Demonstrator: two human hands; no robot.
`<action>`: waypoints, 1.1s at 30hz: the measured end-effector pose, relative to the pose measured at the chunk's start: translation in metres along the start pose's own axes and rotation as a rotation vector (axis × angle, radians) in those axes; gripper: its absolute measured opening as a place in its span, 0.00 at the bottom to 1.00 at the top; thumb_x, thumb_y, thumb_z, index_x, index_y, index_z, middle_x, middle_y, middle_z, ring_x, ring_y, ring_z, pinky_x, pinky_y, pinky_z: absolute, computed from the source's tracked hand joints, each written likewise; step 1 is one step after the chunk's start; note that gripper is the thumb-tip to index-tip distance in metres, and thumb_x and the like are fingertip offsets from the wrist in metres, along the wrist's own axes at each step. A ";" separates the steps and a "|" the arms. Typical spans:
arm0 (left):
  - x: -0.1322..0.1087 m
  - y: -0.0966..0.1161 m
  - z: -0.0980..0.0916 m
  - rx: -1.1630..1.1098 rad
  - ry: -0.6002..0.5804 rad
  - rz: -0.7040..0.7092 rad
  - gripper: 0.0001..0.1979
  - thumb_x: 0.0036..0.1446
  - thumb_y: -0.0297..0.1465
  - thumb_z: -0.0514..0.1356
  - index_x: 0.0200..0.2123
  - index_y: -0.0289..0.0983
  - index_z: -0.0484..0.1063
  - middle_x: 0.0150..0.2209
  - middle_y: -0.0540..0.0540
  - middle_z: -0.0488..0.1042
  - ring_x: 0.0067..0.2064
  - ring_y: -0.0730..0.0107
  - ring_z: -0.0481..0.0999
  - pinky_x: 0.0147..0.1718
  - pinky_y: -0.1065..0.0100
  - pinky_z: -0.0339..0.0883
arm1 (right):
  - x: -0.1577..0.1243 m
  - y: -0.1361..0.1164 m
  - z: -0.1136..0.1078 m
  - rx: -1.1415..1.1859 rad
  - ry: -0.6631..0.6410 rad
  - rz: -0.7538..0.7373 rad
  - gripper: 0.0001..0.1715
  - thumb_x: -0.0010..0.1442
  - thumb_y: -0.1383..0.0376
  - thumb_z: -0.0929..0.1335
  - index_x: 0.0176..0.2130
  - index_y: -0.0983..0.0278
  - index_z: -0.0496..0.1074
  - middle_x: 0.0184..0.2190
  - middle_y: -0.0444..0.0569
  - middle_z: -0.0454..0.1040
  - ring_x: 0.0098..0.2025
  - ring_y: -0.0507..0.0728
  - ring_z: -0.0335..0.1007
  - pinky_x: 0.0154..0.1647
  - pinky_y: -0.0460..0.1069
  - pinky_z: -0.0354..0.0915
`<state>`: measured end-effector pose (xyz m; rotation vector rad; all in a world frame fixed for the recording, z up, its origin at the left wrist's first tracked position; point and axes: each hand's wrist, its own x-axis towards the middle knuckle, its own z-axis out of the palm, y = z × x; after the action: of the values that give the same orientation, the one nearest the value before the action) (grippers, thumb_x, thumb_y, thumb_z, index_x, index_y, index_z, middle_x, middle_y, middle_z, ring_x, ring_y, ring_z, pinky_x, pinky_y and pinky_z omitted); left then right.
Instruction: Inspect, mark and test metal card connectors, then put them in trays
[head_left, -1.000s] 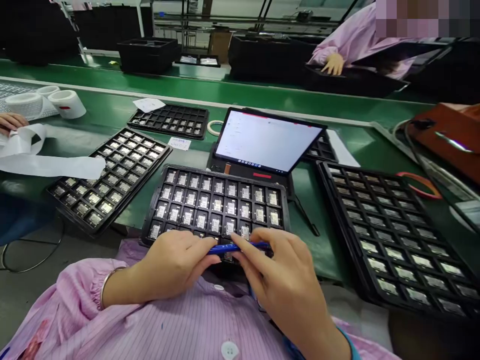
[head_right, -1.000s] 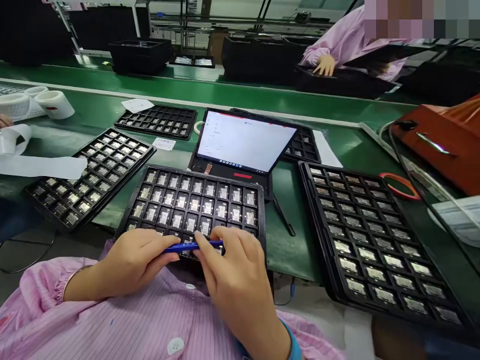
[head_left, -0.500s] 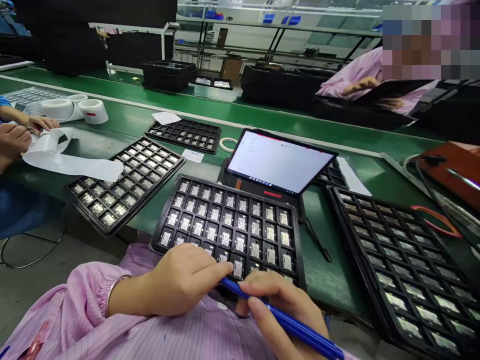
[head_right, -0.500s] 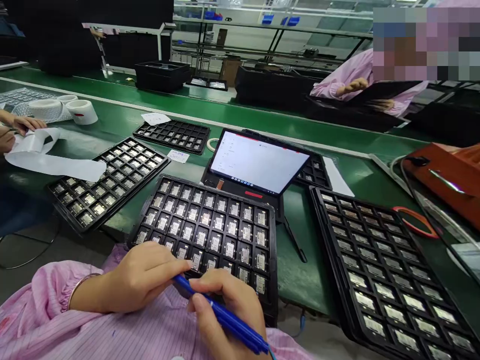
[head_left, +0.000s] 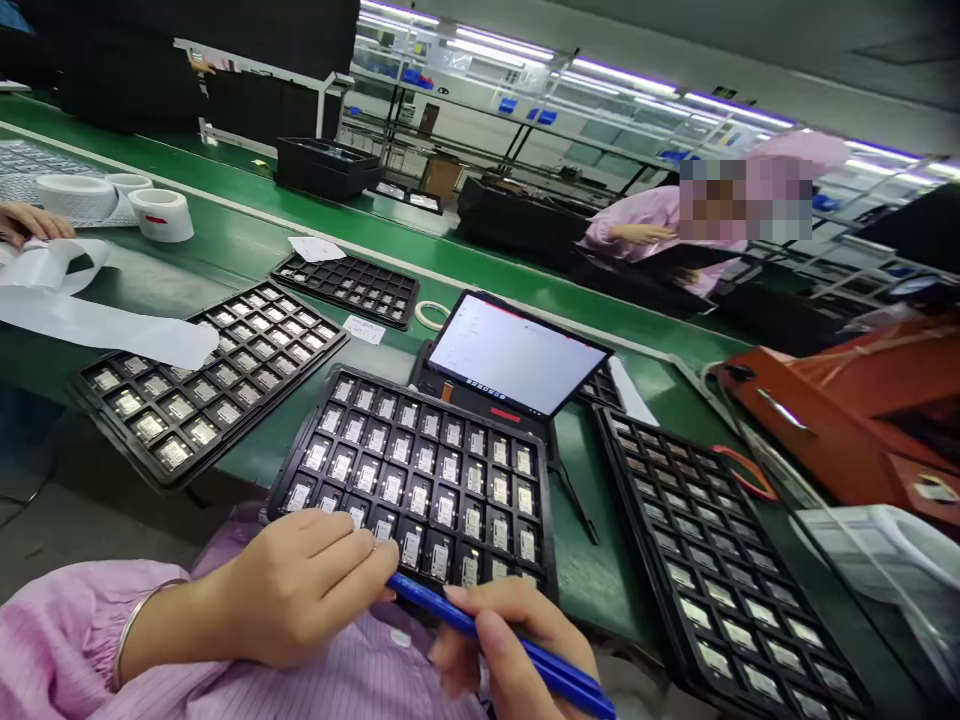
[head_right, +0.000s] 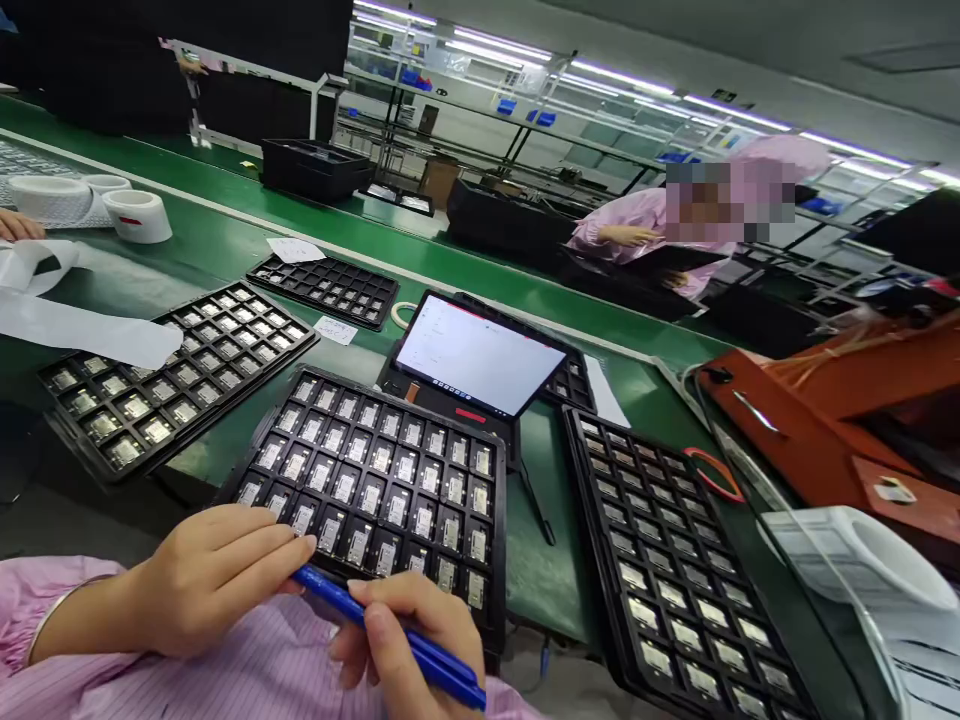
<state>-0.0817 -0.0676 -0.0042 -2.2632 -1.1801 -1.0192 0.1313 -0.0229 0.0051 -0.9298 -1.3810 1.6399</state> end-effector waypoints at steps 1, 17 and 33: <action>-0.003 0.000 0.000 0.005 0.002 0.026 0.12 0.67 0.25 0.50 0.45 0.25 0.72 0.30 0.42 0.77 0.28 0.69 0.73 0.26 0.68 0.69 | 0.003 0.001 0.002 0.050 -0.005 0.071 0.17 0.59 0.53 0.72 0.33 0.64 0.76 0.19 0.49 0.77 0.17 0.51 0.71 0.17 0.42 0.63; -0.010 -0.001 -0.004 -0.060 -0.291 -0.011 0.16 0.71 0.32 0.47 0.30 0.36 0.66 0.21 0.51 0.69 0.21 0.74 0.68 0.21 0.70 0.60 | 0.025 0.030 0.014 0.500 -0.305 0.360 0.17 0.59 0.54 0.69 0.32 0.65 0.67 0.19 0.47 0.77 0.13 0.49 0.68 0.08 0.37 0.52; 0.015 0.002 0.005 -0.247 -0.594 -0.088 0.17 0.69 0.32 0.48 0.26 0.40 0.63 0.20 0.53 0.66 0.19 0.70 0.66 0.19 0.66 0.56 | 0.019 0.034 -0.012 0.602 -0.252 0.453 0.17 0.60 0.52 0.66 0.34 0.65 0.66 0.18 0.44 0.75 0.12 0.48 0.63 0.09 0.39 0.52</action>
<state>-0.0723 -0.0578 0.0038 -2.8494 -1.4518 -0.5485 0.1304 -0.0043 -0.0313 -0.7139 -0.7574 2.4007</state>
